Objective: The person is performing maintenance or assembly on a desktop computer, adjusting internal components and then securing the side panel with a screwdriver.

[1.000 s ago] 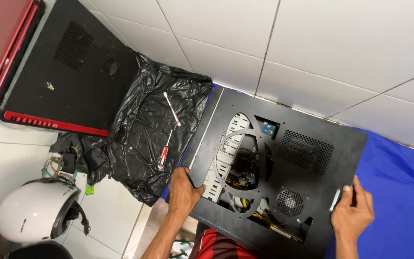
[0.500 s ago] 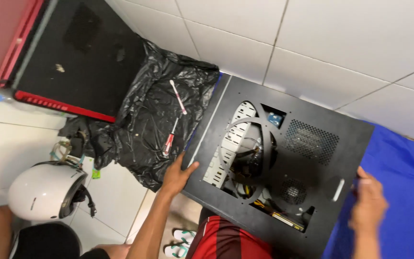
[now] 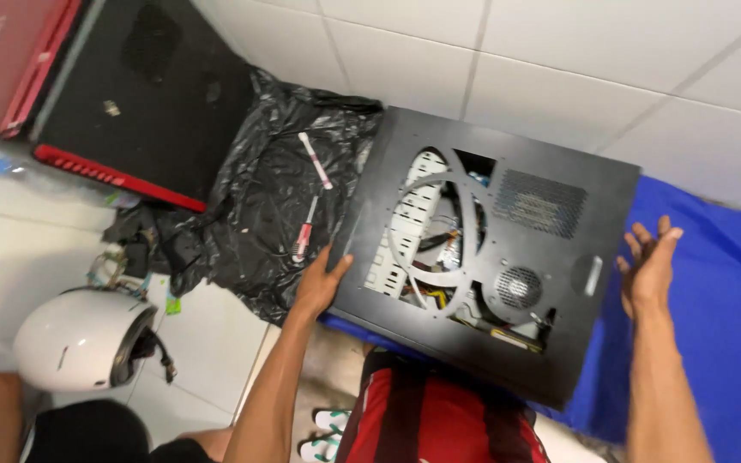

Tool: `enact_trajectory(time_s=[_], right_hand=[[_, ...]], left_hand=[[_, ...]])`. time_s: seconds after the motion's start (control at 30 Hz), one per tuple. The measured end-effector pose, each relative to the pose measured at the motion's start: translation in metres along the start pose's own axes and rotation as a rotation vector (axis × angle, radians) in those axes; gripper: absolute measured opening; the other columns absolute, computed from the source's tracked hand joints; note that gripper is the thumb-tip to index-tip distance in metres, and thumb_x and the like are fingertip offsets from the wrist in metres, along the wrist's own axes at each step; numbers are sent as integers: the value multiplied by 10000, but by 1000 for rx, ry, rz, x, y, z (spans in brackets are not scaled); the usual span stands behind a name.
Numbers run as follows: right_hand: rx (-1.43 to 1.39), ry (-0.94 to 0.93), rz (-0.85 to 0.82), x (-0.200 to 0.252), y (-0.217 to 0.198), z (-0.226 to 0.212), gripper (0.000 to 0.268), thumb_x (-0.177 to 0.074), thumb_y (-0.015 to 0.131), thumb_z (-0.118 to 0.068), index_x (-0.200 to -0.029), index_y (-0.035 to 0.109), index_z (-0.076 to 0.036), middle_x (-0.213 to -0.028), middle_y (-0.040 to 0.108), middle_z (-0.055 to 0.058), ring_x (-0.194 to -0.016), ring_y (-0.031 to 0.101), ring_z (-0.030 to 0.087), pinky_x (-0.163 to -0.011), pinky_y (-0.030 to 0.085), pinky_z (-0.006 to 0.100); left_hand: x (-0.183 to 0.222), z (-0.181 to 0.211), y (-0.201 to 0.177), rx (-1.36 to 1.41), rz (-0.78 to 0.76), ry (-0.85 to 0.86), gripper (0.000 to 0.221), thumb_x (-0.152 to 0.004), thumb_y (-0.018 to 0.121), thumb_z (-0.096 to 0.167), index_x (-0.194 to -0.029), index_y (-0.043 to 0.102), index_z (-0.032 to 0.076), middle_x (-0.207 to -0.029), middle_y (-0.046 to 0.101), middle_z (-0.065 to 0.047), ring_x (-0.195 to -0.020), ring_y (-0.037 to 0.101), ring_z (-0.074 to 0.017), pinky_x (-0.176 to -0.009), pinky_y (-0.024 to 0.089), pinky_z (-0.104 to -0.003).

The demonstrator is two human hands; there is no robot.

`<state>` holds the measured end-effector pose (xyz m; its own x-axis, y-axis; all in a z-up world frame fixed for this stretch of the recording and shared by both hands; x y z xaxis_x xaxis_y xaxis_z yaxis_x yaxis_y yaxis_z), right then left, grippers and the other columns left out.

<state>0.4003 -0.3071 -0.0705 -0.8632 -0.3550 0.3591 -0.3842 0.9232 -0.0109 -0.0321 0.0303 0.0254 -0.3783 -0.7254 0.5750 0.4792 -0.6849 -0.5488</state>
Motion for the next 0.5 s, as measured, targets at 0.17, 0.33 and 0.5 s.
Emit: enact_trajectory(time_s=[0.17,0.33,0.5], right_hand=[[250,5,56,35,50,-16,753,-1058,178,-742,-1656,223,-286,-1663,276,213,-1532,225,441,-1265,150,608],[164,-155,56,48,25,-9,695,-1102,141,-656,-1646,154,-224,-1569,403,290,-1482,350,455,-1214,254,611],[48,-476,209,20,-41,90,579,-1198,224,-476,-1684,64,-205,-1723,137,182,-1596,150,320,-1311,80,567]], left_hand=[[14,15,-3,42,18,69,742,-1002,543,521,-1579,397,78,-1587,400,-267,-1530,261,-401,-1268,196,-515],[-8,-11,1,-38,-10,69,755,-975,545,604,-1590,406,189,-1631,347,-201,-1531,265,-367,-1272,225,-483],[3,-1,2,-69,35,35,789,-984,521,611,-1611,349,164,-1605,384,-228,-1504,323,-378,-1263,257,-488]])
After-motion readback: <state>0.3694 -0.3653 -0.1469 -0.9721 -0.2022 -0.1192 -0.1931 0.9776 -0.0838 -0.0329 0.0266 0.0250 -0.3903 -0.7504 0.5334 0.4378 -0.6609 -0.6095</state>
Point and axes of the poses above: each hand's wrist, its own x-axis away from the middle knuckle, its own y-axis out of the palm, z = x × y, the point moved 1 cm from there along -x, towards the middle knuckle
